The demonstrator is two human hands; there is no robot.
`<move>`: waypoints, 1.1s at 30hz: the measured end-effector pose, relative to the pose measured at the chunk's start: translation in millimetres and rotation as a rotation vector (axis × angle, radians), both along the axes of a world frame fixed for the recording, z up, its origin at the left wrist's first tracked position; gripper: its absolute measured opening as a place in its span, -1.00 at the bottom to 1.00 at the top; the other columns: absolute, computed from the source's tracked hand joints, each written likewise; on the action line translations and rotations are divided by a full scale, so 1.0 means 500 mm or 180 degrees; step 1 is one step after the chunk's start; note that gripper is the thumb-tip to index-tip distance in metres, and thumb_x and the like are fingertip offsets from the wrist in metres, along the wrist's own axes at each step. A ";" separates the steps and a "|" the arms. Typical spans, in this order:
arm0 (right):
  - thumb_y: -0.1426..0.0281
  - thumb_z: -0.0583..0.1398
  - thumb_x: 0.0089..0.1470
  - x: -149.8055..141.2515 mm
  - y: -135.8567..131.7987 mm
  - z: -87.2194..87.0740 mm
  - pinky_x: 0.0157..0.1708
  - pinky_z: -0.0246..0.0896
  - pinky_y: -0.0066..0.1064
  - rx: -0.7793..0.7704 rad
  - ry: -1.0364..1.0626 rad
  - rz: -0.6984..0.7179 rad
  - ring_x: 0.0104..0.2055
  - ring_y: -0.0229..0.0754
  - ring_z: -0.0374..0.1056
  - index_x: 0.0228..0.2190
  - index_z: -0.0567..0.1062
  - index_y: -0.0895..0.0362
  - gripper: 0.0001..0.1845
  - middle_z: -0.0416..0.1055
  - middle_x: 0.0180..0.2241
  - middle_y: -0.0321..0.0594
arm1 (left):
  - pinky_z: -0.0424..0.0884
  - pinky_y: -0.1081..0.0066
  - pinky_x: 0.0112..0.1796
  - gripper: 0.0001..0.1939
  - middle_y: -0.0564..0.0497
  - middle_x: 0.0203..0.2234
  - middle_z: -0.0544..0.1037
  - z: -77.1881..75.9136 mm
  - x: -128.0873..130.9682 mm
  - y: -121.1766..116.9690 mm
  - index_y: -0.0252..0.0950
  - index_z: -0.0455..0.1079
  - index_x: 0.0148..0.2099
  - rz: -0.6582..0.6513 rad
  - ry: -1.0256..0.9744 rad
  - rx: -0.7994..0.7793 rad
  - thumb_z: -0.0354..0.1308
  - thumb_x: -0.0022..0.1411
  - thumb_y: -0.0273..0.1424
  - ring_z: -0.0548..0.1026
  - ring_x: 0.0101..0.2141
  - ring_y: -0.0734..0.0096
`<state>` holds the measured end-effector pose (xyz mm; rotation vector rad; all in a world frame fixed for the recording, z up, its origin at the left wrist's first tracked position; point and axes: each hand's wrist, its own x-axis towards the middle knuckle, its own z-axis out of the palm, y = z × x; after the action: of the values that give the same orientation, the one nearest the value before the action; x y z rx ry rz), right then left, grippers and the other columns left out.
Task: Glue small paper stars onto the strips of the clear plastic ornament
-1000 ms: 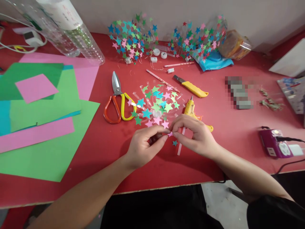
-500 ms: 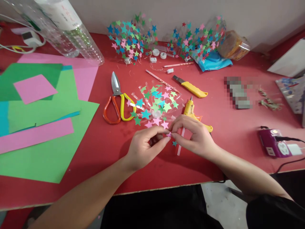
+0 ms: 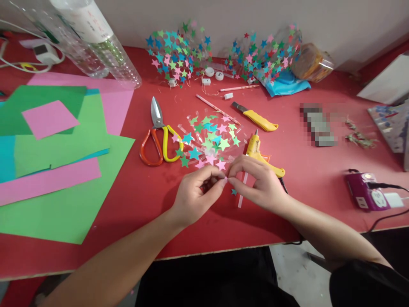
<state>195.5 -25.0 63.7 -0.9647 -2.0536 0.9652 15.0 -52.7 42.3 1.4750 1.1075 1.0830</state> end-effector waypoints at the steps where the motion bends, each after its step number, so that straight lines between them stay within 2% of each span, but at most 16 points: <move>1: 0.55 0.15 0.09 0.000 0.000 0.000 -0.26 0.29 -0.40 0.0007 -0.0008 0.0001 -0.31 -0.30 0.34 -0.40 0.41 0.12 -0.90 0.39 -0.38 -0.28 | 0.31 0.64 -0.52 -0.95 0.16 -0.57 0.39 0.001 0.000 0.000 -0.28 0.36 -0.33 -0.0050 -0.0042 -0.0052 0.14 0.23 -0.48 0.36 -0.56 0.65; 5: 0.54 0.15 0.11 -0.001 -0.001 0.000 -0.28 0.29 -0.40 0.0012 -0.0006 0.0026 -0.32 -0.30 0.33 -0.39 0.41 0.12 -0.91 0.39 -0.38 -0.28 | 0.28 0.63 -0.55 -0.90 0.19 -0.60 0.37 0.002 -0.003 0.000 -0.26 0.33 -0.32 -0.0169 -0.0108 -0.0191 0.13 0.28 -0.41 0.32 -0.60 0.67; 13: 0.55 0.16 0.10 0.000 0.001 -0.001 -0.24 0.29 -0.40 -0.0054 0.0042 0.0053 -0.29 -0.29 0.35 -0.38 0.42 0.15 -0.91 0.41 -0.37 -0.25 | 0.23 0.59 -0.58 -0.86 0.21 -0.65 0.32 -0.010 -0.005 0.000 -0.26 0.29 -0.30 -0.0155 0.0048 -0.0204 0.08 0.34 -0.35 0.28 -0.63 0.65; 22: 0.55 0.13 0.10 -0.001 0.001 -0.001 -0.27 0.30 -0.38 0.0028 0.0041 0.0054 -0.31 -0.28 0.35 -0.38 0.40 0.11 -0.89 0.40 -0.37 -0.27 | 0.27 0.57 -0.56 -0.86 0.18 -0.61 0.35 0.000 -0.003 0.002 -0.26 0.28 -0.30 -0.0076 -0.0115 -0.0298 0.12 0.30 -0.33 0.32 -0.61 0.62; 33: 0.55 0.14 0.11 0.000 0.001 -0.003 -0.26 0.28 -0.40 0.0020 -0.0018 0.0099 -0.30 -0.30 0.34 -0.38 0.41 0.12 -0.90 0.38 -0.37 -0.27 | 0.21 0.56 -0.60 -0.83 0.20 -0.66 0.29 -0.001 -0.005 0.001 -0.27 0.27 -0.34 -0.0034 -0.0029 -0.0289 0.11 0.31 -0.34 0.25 -0.65 0.63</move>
<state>195.7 -24.6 62.5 -0.9360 -2.0808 0.9726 12.7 -52.4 41.6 1.4019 1.1269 1.0181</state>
